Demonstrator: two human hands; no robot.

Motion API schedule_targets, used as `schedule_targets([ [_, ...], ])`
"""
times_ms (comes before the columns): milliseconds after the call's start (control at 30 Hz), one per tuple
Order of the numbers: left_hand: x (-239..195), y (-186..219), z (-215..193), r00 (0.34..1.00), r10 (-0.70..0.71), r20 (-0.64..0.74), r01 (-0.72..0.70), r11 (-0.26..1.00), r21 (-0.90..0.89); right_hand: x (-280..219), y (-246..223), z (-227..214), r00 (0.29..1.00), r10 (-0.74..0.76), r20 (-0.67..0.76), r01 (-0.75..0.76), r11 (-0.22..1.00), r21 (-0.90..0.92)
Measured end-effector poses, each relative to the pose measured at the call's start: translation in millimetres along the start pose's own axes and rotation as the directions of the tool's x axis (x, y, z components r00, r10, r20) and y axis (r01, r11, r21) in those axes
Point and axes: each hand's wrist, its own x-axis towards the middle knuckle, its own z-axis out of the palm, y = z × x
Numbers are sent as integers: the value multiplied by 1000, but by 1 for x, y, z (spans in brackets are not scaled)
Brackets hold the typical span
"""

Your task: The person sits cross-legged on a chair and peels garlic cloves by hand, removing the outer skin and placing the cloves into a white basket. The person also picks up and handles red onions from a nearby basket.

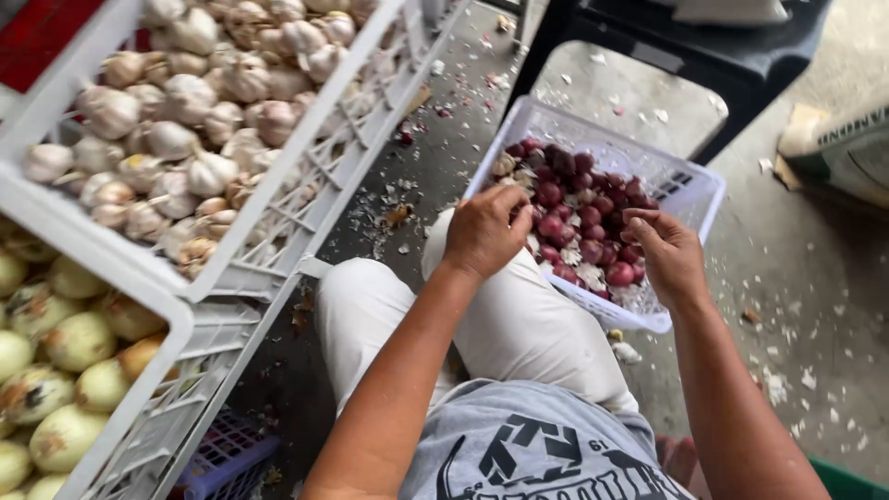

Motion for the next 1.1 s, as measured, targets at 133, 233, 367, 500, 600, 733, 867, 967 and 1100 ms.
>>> schedule_targets([
  [133, 12, 1, 18, 995, 20, 102, -23, 999, 26, -8, 81, -42, 989, 130, -69, -117, 978, 171],
  [233, 22, -7, 20, 991, -56, 117, 33, 981, 190, -14, 121, -53, 959, 232, -164, -214, 969, 125],
  [367, 5, -16, 11, 958, -245, 152, 193, 936, 293, -8, 135, -44, 935, 331, -127, -324, 943, 71],
  [500, 4, -29, 2, 990, -74, 121, 26, 934, 356, 56, 164, -23, 870, 457, -184, -474, 879, -57],
  [600, 10, -41, 4, 978, -120, 170, 52, 933, 356, 101, 214, -5, 882, 306, -357, -430, 834, -347],
  [733, 15, -48, 9, 963, -212, 166, 136, 916, 378, 134, 192, 56, 821, 468, -327, -569, 714, -408],
  [867, 17, -57, 13, 954, -266, 139, 200, 909, 366, 135, 100, 104, 804, 487, -342, -595, 630, -499],
  [967, 16, -55, 15, 952, -272, 143, 205, 909, 362, 119, 102, 118, 964, 202, -175, -267, 752, -602],
  [1100, 19, -57, 16, 959, -246, 140, 181, 913, 366, 114, 109, 101, 921, -336, -196, 186, 822, -538],
])
